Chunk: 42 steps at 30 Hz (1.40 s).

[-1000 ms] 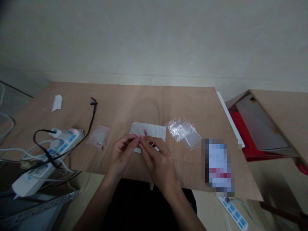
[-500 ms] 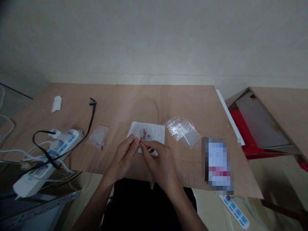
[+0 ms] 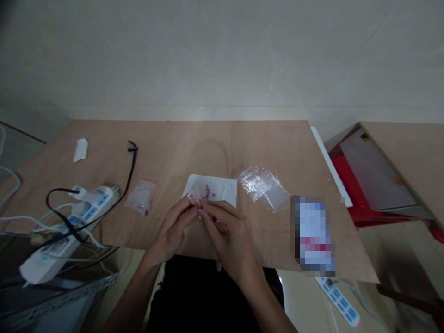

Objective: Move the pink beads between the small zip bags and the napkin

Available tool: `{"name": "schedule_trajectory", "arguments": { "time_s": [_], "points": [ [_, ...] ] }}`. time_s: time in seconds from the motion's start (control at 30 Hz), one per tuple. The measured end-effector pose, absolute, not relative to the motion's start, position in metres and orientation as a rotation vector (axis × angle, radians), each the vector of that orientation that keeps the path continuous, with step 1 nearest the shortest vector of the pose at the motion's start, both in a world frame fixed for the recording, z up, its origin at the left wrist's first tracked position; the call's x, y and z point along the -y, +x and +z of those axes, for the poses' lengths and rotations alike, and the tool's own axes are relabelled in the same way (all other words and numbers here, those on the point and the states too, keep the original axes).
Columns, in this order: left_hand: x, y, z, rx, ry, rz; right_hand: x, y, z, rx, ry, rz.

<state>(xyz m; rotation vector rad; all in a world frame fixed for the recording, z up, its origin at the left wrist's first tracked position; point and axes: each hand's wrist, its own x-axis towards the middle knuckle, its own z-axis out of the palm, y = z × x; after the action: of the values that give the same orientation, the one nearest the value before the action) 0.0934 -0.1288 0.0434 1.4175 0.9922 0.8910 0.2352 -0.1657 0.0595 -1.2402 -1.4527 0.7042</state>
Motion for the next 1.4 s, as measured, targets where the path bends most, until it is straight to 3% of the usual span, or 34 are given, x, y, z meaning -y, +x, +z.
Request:
{"name": "schedule_trajectory", "arguments": {
  "time_s": [0.63,1.27,1.4],
  "points": [
    [0.121,0.093,0.053,-0.987,1.752,0.867,0.167,0.235,0.062,1.461,-1.320,0.787],
    [0.133,0.094,0.044,-1.175,1.924,0.700,0.165,0.233,0.062,1.665,-1.428,0.532],
    [0.132,0.086,0.054,-1.302,2.060,0.497,0.165,0.240,0.051,1.618,-1.587,0.303]
  ]
}}
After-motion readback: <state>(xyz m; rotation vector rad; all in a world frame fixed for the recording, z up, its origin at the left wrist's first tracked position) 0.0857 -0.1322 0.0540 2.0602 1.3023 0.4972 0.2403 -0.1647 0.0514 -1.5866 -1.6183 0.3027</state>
